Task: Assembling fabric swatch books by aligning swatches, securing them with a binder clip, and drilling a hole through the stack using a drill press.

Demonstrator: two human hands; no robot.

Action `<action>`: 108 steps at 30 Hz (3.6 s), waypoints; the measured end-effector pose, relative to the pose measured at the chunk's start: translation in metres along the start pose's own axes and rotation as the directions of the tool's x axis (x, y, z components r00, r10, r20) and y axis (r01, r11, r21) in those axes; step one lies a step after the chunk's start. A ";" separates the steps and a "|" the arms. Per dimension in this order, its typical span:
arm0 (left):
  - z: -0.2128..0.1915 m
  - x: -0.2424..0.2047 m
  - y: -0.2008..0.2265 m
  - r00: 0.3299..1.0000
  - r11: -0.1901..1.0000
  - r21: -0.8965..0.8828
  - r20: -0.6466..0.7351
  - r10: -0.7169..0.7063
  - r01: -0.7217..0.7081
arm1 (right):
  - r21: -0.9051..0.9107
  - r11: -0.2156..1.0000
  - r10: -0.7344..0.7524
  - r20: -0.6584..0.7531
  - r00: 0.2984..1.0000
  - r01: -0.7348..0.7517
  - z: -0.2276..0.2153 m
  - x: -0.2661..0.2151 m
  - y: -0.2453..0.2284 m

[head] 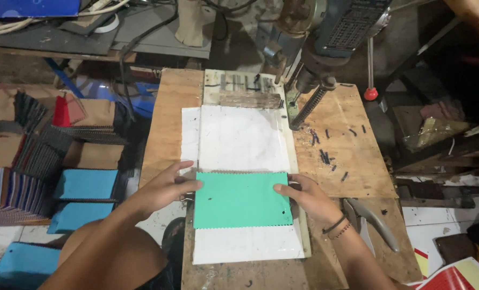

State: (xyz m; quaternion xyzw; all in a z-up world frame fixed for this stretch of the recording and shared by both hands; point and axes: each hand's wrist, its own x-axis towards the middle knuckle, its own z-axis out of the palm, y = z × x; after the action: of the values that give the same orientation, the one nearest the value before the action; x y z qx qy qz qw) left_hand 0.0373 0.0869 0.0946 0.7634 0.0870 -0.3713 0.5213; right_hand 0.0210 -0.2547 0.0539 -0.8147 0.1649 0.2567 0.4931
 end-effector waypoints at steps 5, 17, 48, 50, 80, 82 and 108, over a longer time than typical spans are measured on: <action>-0.003 0.018 0.011 1.000 0.998 -0.055 -0.014 0.025 -0.026 | 0.058 0.998 -0.021 -0.116 0.993 0.027 -0.003 0.017 -0.004; 0.003 0.140 0.044 0.961 0.949 0.252 -0.150 0.233 -0.191 | 0.102 0.990 -0.055 -0.375 0.925 0.100 -0.038 0.078 -0.018; 0.053 0.134 -0.012 0.587 0.682 0.488 -0.358 0.726 -0.545 | 0.339 0.880 -0.096 -0.560 0.823 0.333 -0.041 0.159 0.016; 0.047 0.139 0.000 0.667 0.750 0.398 -0.353 0.657 -0.529 | 0.385 0.859 -0.065 -0.570 0.819 0.336 -0.042 0.166 0.010; 0.034 0.158 0.012 0.637 0.723 0.491 -0.368 0.677 -0.485 | 0.348 0.823 -0.139 -0.642 0.754 0.448 -0.046 0.219 0.020; 0.033 0.161 0.009 0.608 0.696 0.489 -0.355 0.710 -0.526 | 0.343 0.823 -0.147 -0.643 0.752 0.454 -0.046 0.216 0.018; 0.033 0.167 0.006 0.655 0.746 0.407 -0.364 0.662 -0.528 | 0.134 0.842 -0.449 -0.363 0.816 0.523 -0.038 0.152 0.029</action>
State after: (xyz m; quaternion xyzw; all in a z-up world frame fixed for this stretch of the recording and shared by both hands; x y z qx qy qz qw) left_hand 0.1428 0.0135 -0.0166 0.8786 -0.0929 0.0185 0.4681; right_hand 0.1397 -0.3044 -0.0403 -0.7978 0.0555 -0.0337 0.5994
